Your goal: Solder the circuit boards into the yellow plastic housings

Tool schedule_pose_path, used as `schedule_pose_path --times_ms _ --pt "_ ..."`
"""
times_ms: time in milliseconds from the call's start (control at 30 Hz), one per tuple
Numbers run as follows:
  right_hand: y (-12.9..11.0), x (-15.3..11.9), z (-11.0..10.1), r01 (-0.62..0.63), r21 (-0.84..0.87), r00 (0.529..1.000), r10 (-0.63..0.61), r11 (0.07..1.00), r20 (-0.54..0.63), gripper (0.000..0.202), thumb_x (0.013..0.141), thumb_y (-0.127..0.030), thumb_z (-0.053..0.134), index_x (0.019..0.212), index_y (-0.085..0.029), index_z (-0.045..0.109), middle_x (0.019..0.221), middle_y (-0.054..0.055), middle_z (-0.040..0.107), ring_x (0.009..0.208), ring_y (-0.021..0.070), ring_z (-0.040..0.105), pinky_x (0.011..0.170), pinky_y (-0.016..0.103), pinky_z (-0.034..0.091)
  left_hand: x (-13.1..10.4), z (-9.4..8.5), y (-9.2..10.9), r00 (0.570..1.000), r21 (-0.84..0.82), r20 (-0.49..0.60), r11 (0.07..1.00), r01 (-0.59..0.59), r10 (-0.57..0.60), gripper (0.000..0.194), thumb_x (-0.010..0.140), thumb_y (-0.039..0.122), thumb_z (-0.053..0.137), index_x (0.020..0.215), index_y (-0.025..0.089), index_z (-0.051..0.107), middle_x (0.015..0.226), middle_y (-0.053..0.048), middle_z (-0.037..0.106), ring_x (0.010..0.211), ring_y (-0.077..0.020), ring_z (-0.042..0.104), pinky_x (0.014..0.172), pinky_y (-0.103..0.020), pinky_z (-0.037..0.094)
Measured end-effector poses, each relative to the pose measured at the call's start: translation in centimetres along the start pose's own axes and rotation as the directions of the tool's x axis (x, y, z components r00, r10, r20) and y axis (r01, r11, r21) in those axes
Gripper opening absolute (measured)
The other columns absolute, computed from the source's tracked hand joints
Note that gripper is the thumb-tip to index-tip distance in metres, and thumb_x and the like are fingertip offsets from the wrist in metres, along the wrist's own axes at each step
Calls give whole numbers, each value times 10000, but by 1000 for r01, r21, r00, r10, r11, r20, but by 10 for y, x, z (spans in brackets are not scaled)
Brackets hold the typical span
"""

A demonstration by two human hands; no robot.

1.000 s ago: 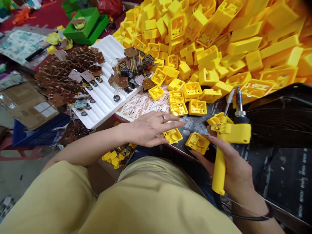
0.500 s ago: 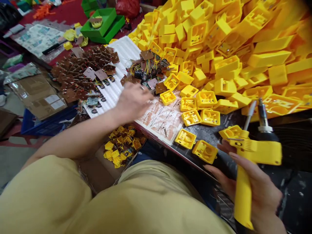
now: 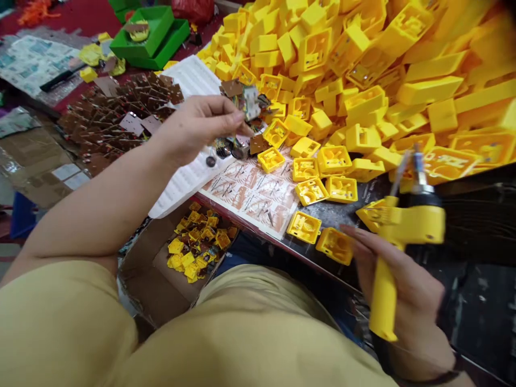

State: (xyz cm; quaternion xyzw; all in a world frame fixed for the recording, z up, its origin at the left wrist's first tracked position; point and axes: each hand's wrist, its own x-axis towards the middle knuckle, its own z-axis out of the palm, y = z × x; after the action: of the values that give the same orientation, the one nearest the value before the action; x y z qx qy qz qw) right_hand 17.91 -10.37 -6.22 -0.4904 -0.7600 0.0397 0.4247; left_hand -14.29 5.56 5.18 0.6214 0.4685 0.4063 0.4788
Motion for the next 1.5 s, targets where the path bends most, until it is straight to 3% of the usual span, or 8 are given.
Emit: schedule_pose_path --times_ms 133,333,567,767,900,1033,1333,1500 --pt "-16 19 8 67 109 998 -68 992 8 458 788 -172 825 1178 -218 589 1197 90 716 1070 245 711 881 335 623 0 52 -11 935 -298 197 891 342 -293 181 941 187 611 770 136 586 700 -7 694 713 -139 706 734 -284 508" --pt "-29 34 18 38 74 987 -26 996 -158 534 765 -290 858 1164 -208 514 1091 101 742 977 214 738 808 254 628 -29 119 -23 866 -550 336 669 500 -371 101 831 147 743 758 124 678 794 -5 716 801 -109 675 766 -250 528" --pt "-23 30 14 214 -10 964 -213 977 -160 534 769 -106 821 1201 -243 537 1089 61 744 1006 240 731 864 362 643 -47 149 -25 745 -638 461 402 656 -483 129 859 115 671 737 118 711 761 -31 732 729 -131 686 661 -245 535" --pt "-26 38 17 216 -25 948 -216 976 -235 498 780 -58 790 1173 -275 573 1010 9 751 894 204 745 798 339 650 -58 158 -29 717 -621 491 379 686 -495 79 828 180 719 765 132 710 735 -10 717 683 -110 655 695 -245 543" --pt "-33 46 16 112 92 959 -84 989 -270 443 825 -108 772 1171 -242 531 915 -13 729 761 153 733 731 281 640 -62 141 -31 812 -518 455 634 574 -364 173 756 295 804 765 144 720 768 -8 723 745 -109 662 720 -216 521" --pt "-43 52 13 -37 369 975 115 929 -193 456 834 -92 753 1173 -261 498 888 -52 701 758 134 733 698 243 629 -63 117 -26 892 -161 436 965 205 -117 127 782 260 739 786 140 695 780 -7 704 729 -96 633 702 -200 501" --pt "-48 56 19 -107 409 987 147 906 -67 431 836 -110 752 1162 -285 531 852 -49 723 763 144 733 708 245 615 -73 112 -50 926 361 243 859 -362 288 289 878 283 663 1145 174 650 795 -6 694 744 -148 649 749 -294 496" --pt "-52 57 22 -59 427 984 124 902 -126 439 820 -94 767 1152 -274 542 900 -41 701 763 142 730 740 256 632 -65 114 -53 946 -19 222 971 -237 236 180 857 374 730 812 202 761 1051 -72 722 1015 -175 666 931 -306 498"
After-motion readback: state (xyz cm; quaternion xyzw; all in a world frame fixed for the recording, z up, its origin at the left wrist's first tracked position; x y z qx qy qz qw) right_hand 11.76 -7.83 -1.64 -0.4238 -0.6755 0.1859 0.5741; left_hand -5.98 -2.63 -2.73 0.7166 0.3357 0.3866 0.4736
